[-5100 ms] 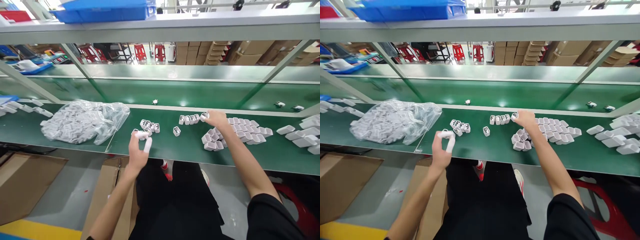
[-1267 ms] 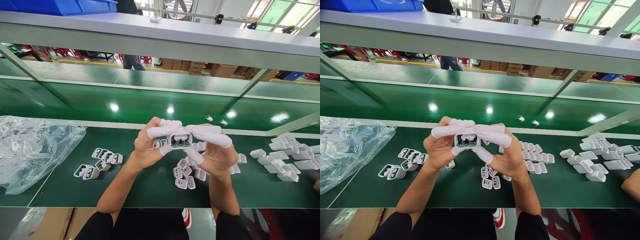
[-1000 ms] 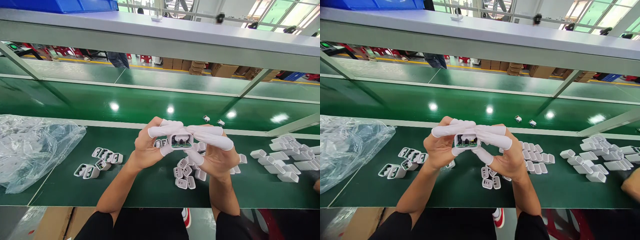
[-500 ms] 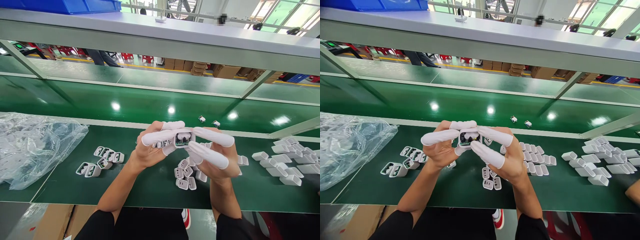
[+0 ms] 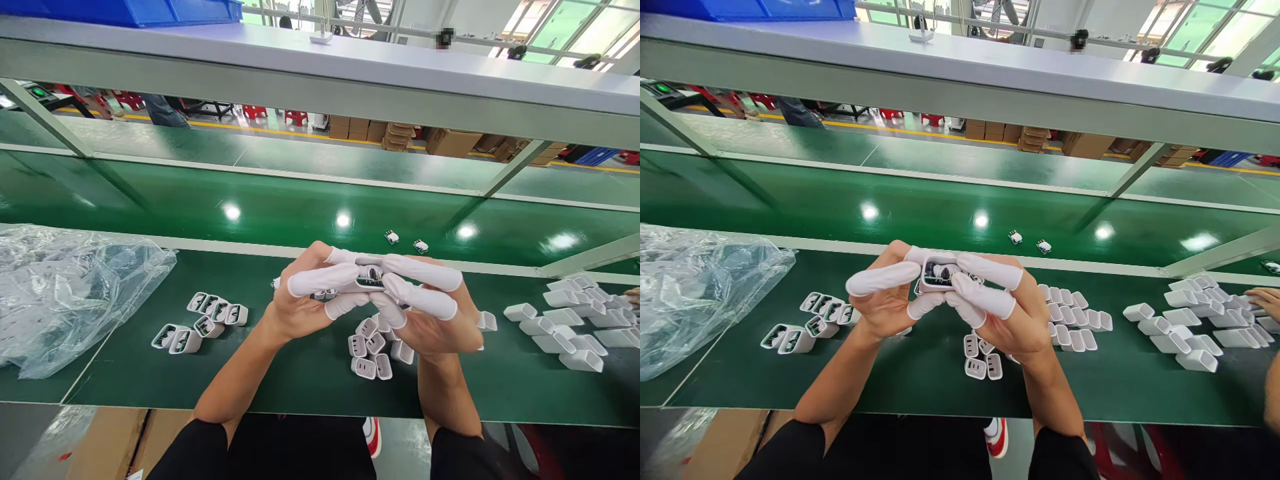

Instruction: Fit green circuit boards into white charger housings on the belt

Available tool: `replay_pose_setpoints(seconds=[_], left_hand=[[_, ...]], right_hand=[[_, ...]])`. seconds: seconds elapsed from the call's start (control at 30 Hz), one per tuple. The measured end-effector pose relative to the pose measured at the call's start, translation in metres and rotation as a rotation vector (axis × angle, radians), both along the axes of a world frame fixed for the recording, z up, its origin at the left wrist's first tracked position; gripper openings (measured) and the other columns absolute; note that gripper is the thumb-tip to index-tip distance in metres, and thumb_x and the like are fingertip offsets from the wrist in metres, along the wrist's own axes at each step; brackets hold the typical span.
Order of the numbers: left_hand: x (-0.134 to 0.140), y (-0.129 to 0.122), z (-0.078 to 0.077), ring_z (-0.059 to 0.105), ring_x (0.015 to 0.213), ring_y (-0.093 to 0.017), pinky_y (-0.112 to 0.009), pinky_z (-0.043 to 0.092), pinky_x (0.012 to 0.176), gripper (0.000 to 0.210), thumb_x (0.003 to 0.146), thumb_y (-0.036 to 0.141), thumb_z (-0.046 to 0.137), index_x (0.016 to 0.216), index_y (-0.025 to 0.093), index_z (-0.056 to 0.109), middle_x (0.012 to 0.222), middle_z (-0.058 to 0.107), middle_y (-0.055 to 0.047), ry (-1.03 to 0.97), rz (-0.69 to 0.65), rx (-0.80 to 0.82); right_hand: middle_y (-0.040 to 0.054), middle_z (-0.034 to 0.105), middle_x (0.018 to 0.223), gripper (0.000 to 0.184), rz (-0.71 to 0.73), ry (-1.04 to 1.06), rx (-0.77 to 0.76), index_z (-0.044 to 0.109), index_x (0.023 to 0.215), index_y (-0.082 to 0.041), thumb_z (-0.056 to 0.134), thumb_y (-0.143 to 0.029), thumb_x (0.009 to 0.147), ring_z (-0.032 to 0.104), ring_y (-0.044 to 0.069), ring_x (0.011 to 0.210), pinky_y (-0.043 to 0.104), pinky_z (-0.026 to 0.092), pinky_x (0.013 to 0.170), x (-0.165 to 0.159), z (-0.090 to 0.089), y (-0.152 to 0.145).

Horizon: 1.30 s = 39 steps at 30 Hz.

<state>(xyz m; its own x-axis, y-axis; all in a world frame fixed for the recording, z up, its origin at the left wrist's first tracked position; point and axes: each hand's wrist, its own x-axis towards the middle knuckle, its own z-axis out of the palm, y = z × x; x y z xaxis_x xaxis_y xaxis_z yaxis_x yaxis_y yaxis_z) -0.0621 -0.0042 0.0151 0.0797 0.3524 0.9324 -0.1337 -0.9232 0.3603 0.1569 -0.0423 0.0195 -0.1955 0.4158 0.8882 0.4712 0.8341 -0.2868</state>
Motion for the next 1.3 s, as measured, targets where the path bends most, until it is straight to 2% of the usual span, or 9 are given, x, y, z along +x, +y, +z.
replay_pose_setpoints(seconds=[0.1,0.3,0.4,0.5,0.6,0.67,0.87,1.07,1.3], left_hand=[[0.009,-0.001,0.001,0.080,0.090,-0.018,-0.028,0.071,0.071,0.064,0.090,0.021,0.099,0.148,0.037,0.077,0.109,0.078,-0.003,-0.014,-0.012,-0.094],[0.019,-0.013,0.004,0.076,0.072,-0.013,-0.028,0.070,0.067,0.047,0.087,0.037,0.102,0.126,0.028,0.078,0.103,0.076,0.000,-0.161,-0.166,-0.705],[0.010,-0.010,0.010,0.071,0.063,-0.011,-0.023,0.063,0.055,0.048,0.086,0.043,0.101,0.123,0.026,0.076,0.101,0.074,0.000,-0.119,-0.275,-0.841],[-0.001,-0.004,0.014,0.075,0.068,-0.014,-0.026,0.067,0.062,0.063,0.078,0.044,0.105,0.130,0.027,0.075,0.103,0.075,-0.001,-0.007,-0.383,-0.832],[-0.007,0.000,0.013,0.080,0.080,-0.018,-0.031,0.072,0.078,0.073,0.068,0.035,0.111,0.132,0.027,0.077,0.108,0.079,-0.003,0.043,-0.352,-0.774],[-0.006,0.000,0.013,0.082,0.086,-0.020,-0.032,0.072,0.083,0.065,0.068,0.032,0.111,0.125,0.026,0.079,0.106,0.081,-0.004,0.030,-0.319,-0.762],[0.005,-0.004,0.016,0.078,0.076,-0.018,-0.030,0.071,0.074,0.053,0.066,0.036,0.111,0.104,0.022,0.077,0.093,0.080,-0.002,-0.075,-0.318,-0.831],[0.011,-0.004,0.011,0.078,0.076,-0.017,-0.031,0.070,0.077,0.055,0.063,0.032,0.112,0.104,0.023,0.077,0.096,0.077,0.000,-0.150,-0.313,-0.833],[0.017,-0.004,0.010,0.070,0.074,-0.014,-0.027,0.064,0.069,0.053,0.064,0.042,0.110,0.095,0.021,0.072,0.088,0.071,0.001,-0.206,-0.302,-0.845]], right_hand=[[0.0088,0.086,0.129,0.073,-0.077,-0.009,0.188,0.069,0.160,-0.036,0.092,-0.017,0.093,0.085,0.035,0.107,0.054,0.074,0.081,-0.001,0.013,0.007],[0.0116,0.080,0.138,0.078,0.071,-0.153,-0.161,0.063,0.159,-0.034,0.099,-0.038,0.090,0.079,0.036,0.119,0.059,0.067,0.102,0.007,0.027,0.014],[0.0074,0.082,0.128,0.065,0.118,-0.070,-0.286,0.071,0.144,-0.033,0.102,-0.036,0.088,0.078,0.031,0.113,0.054,0.064,0.106,0.007,0.027,0.019],[0.0048,0.083,0.116,0.057,0.168,0.066,-0.435,0.077,0.129,-0.031,0.105,-0.050,0.083,0.077,0.029,0.107,0.051,0.063,0.104,0.007,0.027,0.023],[0.0038,0.083,0.112,0.057,0.250,0.169,-0.551,0.082,0.123,-0.031,0.104,-0.061,0.080,0.076,0.028,0.104,0.048,0.062,0.104,0.007,0.026,0.026],[0.0034,0.083,0.112,0.057,0.287,0.206,-0.598,0.084,0.121,-0.031,0.103,-0.065,0.080,0.077,0.027,0.103,0.050,0.060,0.110,0.007,0.025,0.028],[0.0053,0.083,0.113,0.060,0.291,0.238,-0.669,0.083,0.121,-0.028,0.102,-0.067,0.079,0.076,0.028,0.109,0.049,0.062,0.106,0.007,0.020,0.029],[0.0025,0.080,0.104,0.045,0.218,0.213,-0.680,0.082,0.106,-0.030,0.101,-0.063,0.082,0.072,0.028,0.103,0.051,0.056,0.107,0.007,0.023,0.027],[-0.0007,0.070,0.090,0.043,0.194,0.252,-0.659,0.077,0.093,-0.028,0.102,-0.060,0.081,0.065,0.023,0.090,0.043,0.050,0.091,0.002,0.024,0.025]])
